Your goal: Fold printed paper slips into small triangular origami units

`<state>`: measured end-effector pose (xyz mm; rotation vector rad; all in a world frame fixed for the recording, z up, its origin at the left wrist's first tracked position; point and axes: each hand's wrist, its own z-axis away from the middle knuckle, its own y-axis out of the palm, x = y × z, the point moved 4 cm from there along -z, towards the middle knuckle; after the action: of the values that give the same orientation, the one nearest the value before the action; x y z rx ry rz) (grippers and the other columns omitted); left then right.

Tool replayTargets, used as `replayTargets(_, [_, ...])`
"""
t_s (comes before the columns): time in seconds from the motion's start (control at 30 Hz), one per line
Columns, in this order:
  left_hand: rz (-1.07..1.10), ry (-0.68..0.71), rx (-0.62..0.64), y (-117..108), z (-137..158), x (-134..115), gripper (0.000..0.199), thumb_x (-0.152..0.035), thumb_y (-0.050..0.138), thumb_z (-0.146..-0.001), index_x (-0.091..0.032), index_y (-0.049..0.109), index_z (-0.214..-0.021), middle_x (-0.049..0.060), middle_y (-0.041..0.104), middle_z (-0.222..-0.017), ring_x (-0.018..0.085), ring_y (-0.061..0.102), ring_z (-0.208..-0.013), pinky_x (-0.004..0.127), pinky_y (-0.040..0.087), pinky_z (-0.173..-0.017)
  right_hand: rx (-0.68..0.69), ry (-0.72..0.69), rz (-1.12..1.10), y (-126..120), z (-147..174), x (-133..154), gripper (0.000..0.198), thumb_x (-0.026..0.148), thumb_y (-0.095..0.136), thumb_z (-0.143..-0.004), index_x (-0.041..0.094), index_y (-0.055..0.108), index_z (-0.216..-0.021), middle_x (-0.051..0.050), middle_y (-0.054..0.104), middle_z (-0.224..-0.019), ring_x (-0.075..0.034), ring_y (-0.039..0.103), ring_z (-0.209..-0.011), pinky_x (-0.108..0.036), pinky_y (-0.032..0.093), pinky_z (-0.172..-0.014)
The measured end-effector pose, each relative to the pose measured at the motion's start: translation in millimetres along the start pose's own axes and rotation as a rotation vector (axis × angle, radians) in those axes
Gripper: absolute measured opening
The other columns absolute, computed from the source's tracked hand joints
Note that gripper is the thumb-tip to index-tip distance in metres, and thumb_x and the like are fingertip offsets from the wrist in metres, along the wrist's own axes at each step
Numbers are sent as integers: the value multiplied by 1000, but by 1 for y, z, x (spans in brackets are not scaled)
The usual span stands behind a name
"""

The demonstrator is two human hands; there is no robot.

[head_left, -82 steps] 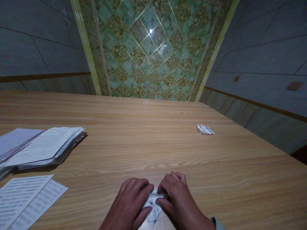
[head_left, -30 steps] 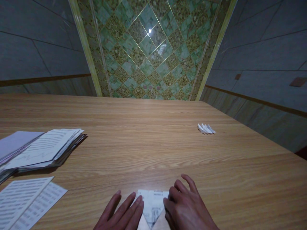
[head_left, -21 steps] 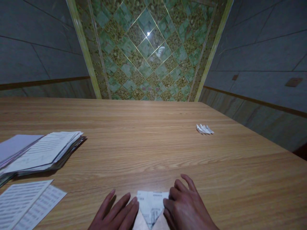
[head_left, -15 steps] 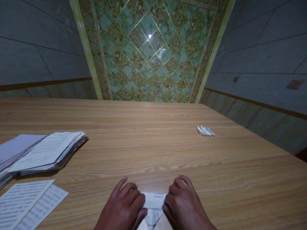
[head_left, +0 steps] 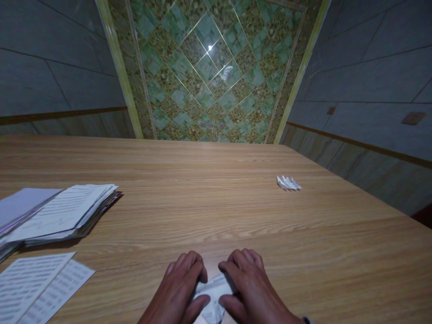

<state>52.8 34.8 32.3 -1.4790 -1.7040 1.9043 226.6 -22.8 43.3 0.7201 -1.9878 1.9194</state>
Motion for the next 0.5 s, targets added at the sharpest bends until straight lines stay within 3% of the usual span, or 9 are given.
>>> replayTargets(0.13, [24, 90, -62, 2, 3, -2, 18, -14, 70, -87, -25, 61, -99, 0, 71, -95, 21, 67, -84, 30, 57, -77, -9, 22, -45, 4, 3, -3, 36, 17, 89, -74, 26, 70, -104, -2, 66, -105, -24, 58, -105, -39, 37, -99])
replayTargets(0.23, [-8, 199, -174, 0, 5, -4, 34, -16, 69, -88, -28, 58, -118, 1, 75, -104, 21, 70, -87, 30, 59, -79, -69, -12, -48, 5, 2, -3, 27, 13, 88, -74, 24, 68, -89, 1, 66, -97, -21, 59, -99, -34, 38, -94])
replayTargets(0.3, [-43, 287, -241, -2, 4, -8, 36, -18, 66, -92, -28, 56, -126, 3, 76, -106, 21, 71, -89, 30, 59, -81, -141, -114, -43, 4, 0, -1, 23, 13, 84, -78, 23, 64, -83, 3, 66, -89, -18, 59, -90, -33, 39, -91])
replayTargets(0.4, [-106, 366, -256, -7, 0, -17, 13, -22, 54, -102, -24, 62, -112, 3, 71, -84, 19, 67, -74, 25, 55, -63, -310, -347, -6, -2, -2, 6, 20, 19, 68, -94, 22, 57, -77, 3, 63, -74, -17, 56, -76, -34, 39, -90])
replayTargets(0.5, [-198, 476, -346, -17, 0, -27, 24, -20, 39, -108, -18, 62, -112, 3, 66, -75, 18, 60, -65, 25, 48, -55, -470, -513, 77, -12, 0, 14, 28, 22, 47, -107, 21, 58, -81, 1, 64, -71, -17, 54, -75, -36, 39, -90])
